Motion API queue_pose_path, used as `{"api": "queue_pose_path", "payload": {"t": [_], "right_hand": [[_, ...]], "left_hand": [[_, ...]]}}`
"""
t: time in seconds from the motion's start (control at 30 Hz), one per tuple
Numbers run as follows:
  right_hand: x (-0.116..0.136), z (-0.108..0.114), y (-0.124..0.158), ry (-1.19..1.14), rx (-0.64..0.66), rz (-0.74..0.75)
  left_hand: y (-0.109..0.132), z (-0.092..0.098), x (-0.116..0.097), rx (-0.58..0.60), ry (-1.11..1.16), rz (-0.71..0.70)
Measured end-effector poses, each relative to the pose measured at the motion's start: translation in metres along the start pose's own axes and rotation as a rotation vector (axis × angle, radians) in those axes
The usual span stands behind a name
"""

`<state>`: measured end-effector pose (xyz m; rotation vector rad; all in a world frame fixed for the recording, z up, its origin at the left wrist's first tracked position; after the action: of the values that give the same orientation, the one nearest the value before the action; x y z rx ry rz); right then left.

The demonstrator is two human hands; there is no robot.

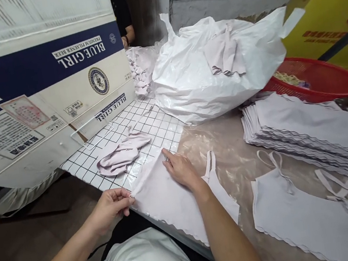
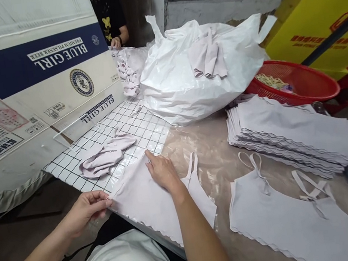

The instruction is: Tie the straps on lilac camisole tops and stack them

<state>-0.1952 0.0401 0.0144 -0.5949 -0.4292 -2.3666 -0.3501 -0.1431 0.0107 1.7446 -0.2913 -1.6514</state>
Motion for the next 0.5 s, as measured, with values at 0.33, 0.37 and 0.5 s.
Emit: {"api": "queue_pose_path", "payload": {"t": [0.33,0.37,0.5], "right_hand": [[-0.013,0.002,-0.002,-0.374,-0.148,0.104],[-0.014,0.005,-0.001,-0.448,-0.189,0.113],[-0.006,0.024,0.007,-0.662,-0.339,0.225]], "left_hand": [[-0.010,-0.023,-0.006,0.077,0.253,0.041],[-0.018,-0.028,-0.013,0.090,0.240,0.010],[-0.051,-0.049,-0.060,0.123,0.021,-0.234]]}}
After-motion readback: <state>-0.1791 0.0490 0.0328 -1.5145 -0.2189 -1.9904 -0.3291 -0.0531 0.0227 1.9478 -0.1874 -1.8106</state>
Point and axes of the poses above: each hand's wrist, its own y-axis away from the middle knuckle, its own z-axis out of the back of the hand, x = y × z, the point moved 7 cm from there along -y, towards the middle knuckle, and after that the axes turned 4 degrees about -y, right-handed, at the moved point
